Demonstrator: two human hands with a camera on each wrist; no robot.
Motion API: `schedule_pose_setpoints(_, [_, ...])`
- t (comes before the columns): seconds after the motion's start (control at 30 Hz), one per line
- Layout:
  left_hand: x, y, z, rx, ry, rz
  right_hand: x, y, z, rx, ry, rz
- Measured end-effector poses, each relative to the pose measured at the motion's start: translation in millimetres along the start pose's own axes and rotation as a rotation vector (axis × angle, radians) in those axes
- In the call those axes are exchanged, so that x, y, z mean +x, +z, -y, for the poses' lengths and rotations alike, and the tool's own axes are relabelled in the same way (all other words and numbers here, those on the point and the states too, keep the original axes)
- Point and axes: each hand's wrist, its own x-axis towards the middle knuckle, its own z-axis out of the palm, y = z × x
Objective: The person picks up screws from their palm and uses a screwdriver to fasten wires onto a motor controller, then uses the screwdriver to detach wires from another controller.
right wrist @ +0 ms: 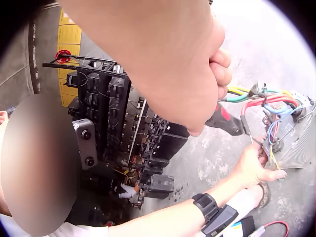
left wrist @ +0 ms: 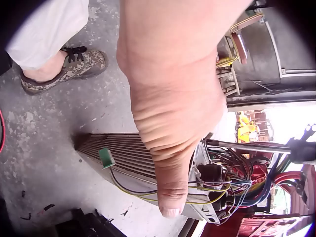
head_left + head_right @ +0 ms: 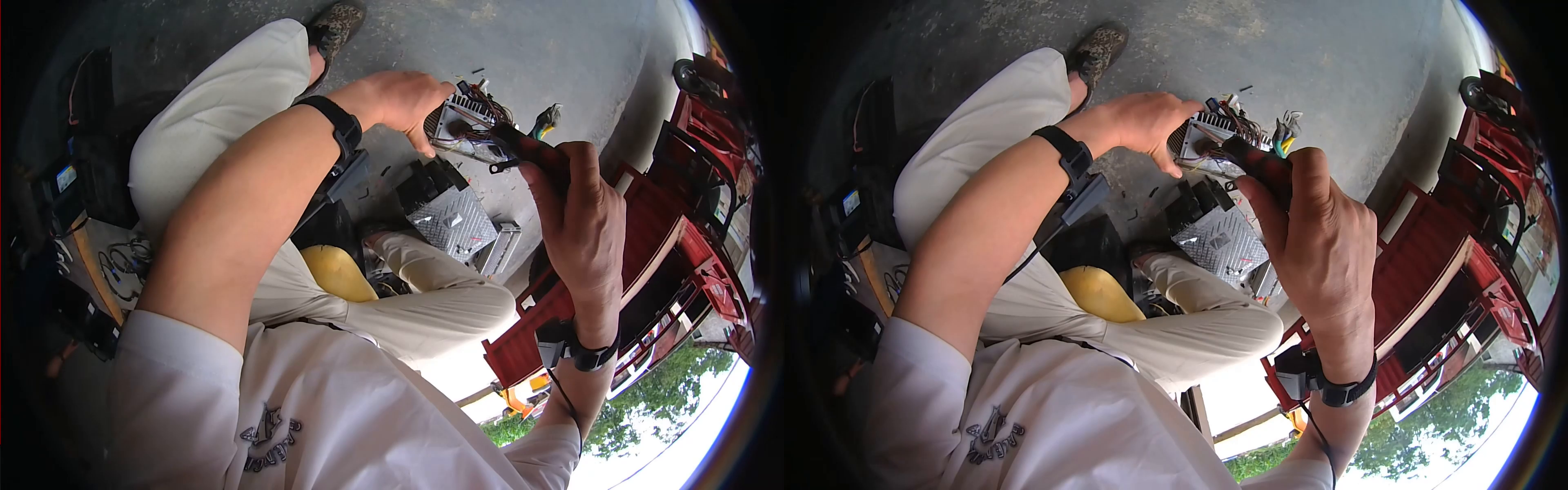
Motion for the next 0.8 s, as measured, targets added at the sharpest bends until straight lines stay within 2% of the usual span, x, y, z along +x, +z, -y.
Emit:
schedule_pose_setpoints(0.1, [1,-3,1,-0.055,-0.024,0.011,5,-2,2,0.02,-0.017,-0.094])
schedule_pose_setpoints(0.13, [1,-2,3,-0.059,-0.031,0.005,3,-3,0,0.004,-0.114,-0.134])
schedule_pose_setpoints(0.23, [-2,0,7,-0.161,-0.027,-0.01,-1,-4,-4,0.108,-0.121,-0.045])
schedule_pose_setpoints(0.3, [-4,-1,10,-0.215,0.021,-0.032,-1,-2,-10,0.064,-0.181,-0.064])
schedule_pose_setpoints(0.47, [-4,3,9,-0.179,0.012,-0.055,4,-7,-4,-0.126,-0.239,-0.051])
schedule_pose_setpoints(0.57, [-4,4,9,-0.166,-0.008,-0.05,5,-8,-6,-0.141,-0.153,-0.011])
schedule_pose_setpoints(0.7, [-7,5,6,-0.162,-0.064,-0.042,7,-7,-6,-0.209,-0.165,-0.029])
schedule_pose_setpoints(0.8, [-6,13,8,-0.143,-0.046,-0.104,6,-4,-4,-0.114,-0.196,-0.074])
